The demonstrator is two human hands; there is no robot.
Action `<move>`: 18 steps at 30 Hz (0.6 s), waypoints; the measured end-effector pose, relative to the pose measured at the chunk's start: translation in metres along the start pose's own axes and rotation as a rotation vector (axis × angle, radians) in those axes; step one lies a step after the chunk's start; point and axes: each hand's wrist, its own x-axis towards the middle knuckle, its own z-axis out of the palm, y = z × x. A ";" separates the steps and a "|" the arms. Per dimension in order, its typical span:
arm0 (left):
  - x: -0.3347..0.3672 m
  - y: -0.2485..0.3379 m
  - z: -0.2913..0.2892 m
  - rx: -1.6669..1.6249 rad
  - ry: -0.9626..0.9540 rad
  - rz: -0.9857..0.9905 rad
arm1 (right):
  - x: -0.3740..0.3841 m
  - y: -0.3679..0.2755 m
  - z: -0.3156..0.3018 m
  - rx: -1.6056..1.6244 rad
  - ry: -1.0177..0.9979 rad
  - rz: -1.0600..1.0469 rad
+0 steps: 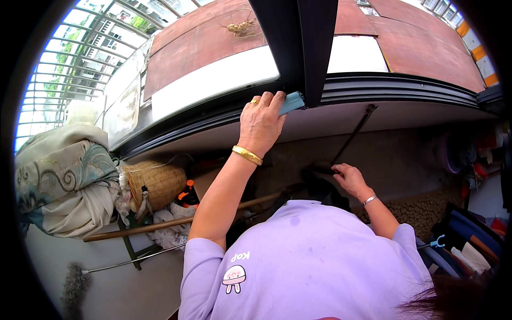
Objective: The person cleans a window frame and glass using a sponge and a cloth. They wipe the frame, dip the sponge in a bucket of water, and continue cleaning the window. The person also uses a long-handled duster to clean the upper parts of the window.
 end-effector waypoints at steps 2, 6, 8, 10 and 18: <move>0.002 -0.004 -0.005 0.038 0.062 0.012 | 0.001 0.003 0.001 -0.002 0.018 -0.019; -0.003 -0.016 -0.012 0.102 0.021 0.031 | 0.002 0.001 -0.001 -0.030 0.009 0.010; -0.006 -0.022 -0.011 0.087 -0.036 0.027 | 0.000 0.004 0.002 -0.024 0.014 0.002; -0.004 -0.024 -0.012 0.043 -0.074 0.054 | -0.001 0.006 0.005 -0.016 0.020 -0.006; 0.015 -0.011 0.009 -0.015 -0.163 0.092 | 0.002 0.005 0.009 -0.008 0.022 -0.034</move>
